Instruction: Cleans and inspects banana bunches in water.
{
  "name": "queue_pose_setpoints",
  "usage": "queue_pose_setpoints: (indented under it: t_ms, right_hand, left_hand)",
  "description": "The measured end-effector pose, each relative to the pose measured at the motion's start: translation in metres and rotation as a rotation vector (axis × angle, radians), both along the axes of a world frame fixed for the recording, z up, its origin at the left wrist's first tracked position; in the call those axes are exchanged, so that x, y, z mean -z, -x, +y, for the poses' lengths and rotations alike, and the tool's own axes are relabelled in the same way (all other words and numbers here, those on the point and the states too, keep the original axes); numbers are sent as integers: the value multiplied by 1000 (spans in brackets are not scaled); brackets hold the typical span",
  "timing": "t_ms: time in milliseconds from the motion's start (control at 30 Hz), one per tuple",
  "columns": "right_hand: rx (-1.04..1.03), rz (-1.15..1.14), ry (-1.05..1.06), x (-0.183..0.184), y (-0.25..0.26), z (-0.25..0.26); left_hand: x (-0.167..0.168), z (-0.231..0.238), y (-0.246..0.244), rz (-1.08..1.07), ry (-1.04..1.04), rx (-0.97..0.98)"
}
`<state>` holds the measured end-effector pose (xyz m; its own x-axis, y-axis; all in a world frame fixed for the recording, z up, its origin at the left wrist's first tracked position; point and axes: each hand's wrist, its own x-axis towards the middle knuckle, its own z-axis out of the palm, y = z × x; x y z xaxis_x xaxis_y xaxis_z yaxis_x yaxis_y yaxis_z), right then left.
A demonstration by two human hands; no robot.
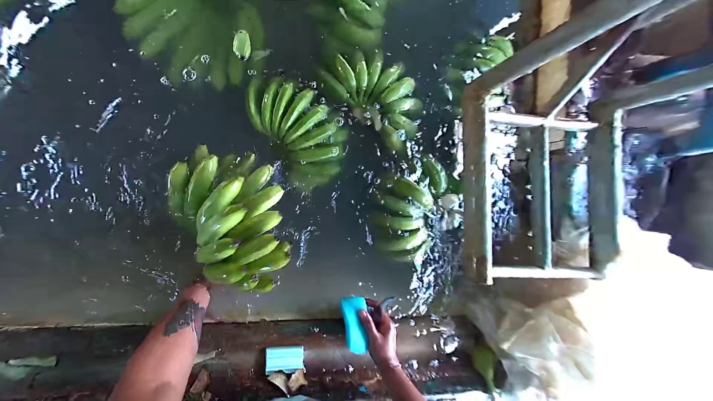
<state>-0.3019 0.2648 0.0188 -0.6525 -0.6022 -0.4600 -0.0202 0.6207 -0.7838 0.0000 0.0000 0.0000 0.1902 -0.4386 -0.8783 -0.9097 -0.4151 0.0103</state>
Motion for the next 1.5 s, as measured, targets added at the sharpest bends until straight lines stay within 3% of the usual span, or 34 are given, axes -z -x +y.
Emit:
queue_pose_setpoints:
  t_ms: [67, 167, 267, 400, 567, 633, 700, 833, 900, 967, 1067, 1133, 1200, 1300, 1400, 1500]
  right_hand:
    - [1, -2, 10, 1, 0, 0]
    - [-6, -12, 13, 2, 1, 1]
    - [-5, -55, -12, -3, 3, -5]
    - [-146, -52, -34, -20, 7, -6]
    - [-786, -103, -383, -61, 25, 0]
    - [-953, -85, -516, -76, 25, -17]
    - [-940, -26, -527, -87, 20, -44]
    - [-527, -204, -215, -70, -10, -112]
    - [-237, -402, -7, -45, -32, -142]
    - [-22, -526, 123, -27, -49, -171]
    - [102, -619, 148, -15, -64, -187]
    - [-13, -602, 88, -4, -61, -167]
    - [-279, -411, -20, -2, -51, -145]
    - [-672, -38, -181, -31, -42, -142]
    - [-904, 192, -145, -54, -41, -165]
    - [-1027, 328, -44, -48, -46, -195]
  left_hand:
    - [1, -25, 1, 249, 191, -391]
    - [28, -62, -3, 703, 176, -908]
    - [25, -55, -14, 935, 84, -1032]
    - [6, -37, 6, 894, 240, -788]
    - [-3, -53, 47, 813, 364, -345]
    - [1, -50, 55, 760, 396, -162]
    - [-6, -41, 59, 630, 433, 46]
    - [-28, 3, 51, 467, 587, 287]
    - [-22, 40, 34, 510, 875, 200]
    - [-23, 66, 24, 541, 937, -147]
    - [-29, 48, 21, 442, 614, -665]
    - [-23, 17, 23, 331, 425, -808]
    - [-7, 3, 18, 286, 407, -717]
    - [12, 1, 5, 284, 578, -544]
    - [8, -3, 4, 249, 715, -377]
    - [-11, -14, 5, 265, 824, -254]
